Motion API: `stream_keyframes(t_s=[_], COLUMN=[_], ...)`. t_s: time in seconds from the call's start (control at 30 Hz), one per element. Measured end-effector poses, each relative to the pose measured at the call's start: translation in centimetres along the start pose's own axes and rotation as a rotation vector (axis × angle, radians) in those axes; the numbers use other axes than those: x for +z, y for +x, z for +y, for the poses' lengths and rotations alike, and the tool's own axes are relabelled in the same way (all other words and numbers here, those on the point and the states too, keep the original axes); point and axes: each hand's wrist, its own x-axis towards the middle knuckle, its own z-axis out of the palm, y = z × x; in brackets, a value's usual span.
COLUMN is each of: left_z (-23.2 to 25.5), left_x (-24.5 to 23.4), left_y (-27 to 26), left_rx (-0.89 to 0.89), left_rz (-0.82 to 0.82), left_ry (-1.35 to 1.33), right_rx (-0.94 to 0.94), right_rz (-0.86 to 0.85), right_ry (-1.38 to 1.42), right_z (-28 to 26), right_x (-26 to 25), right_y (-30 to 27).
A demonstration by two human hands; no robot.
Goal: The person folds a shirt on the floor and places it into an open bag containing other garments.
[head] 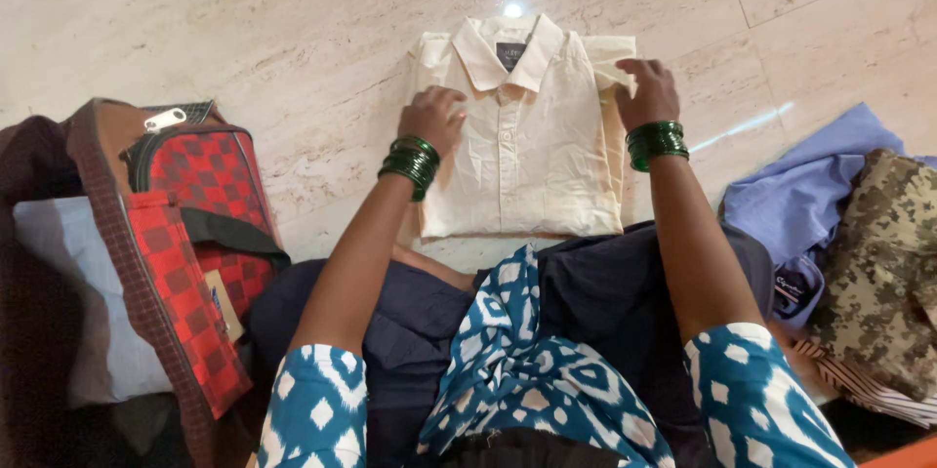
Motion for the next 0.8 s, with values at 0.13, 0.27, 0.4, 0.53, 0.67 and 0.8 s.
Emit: stream_keyframes(t_s=[0.13, 0.27, 0.4, 0.53, 0.67, 0.8], left_z=[5.8, 11.4, 14.6, 13.9, 11.9, 8.8], left_x=[3.8, 8.9, 13.5, 14.4, 11.1, 6.1], left_y=[1.8, 6.9, 12.5, 16.3, 15.2, 11.3], left_rx=[0.231, 0.196, 0.485, 0.553, 0.640, 0.760], left_rz=[0.003, 0.051, 0.098, -0.201, -0.185, 0.047], left_ry=[-0.135, -0.194, 0.403, 0.665, 0.774, 0.721], right_rx=[-0.283, -0.220, -0.208, -0.120, -0.167, -0.109], right_rz=[-0.059, -0.071, -0.060, -0.148, -0.201, -0.349], right_ry=[0.046, 0.096, 0.111, 0.179, 0.011, -0.121], right_z=[1.6, 3.2, 4.6, 4.5, 2.8, 0.0], right_x=[2.7, 4.2, 4.8, 4.6, 2.6, 1.4], right_y=[-0.8, -0.8, 0.1, 0.7, 0.1, 0.4])
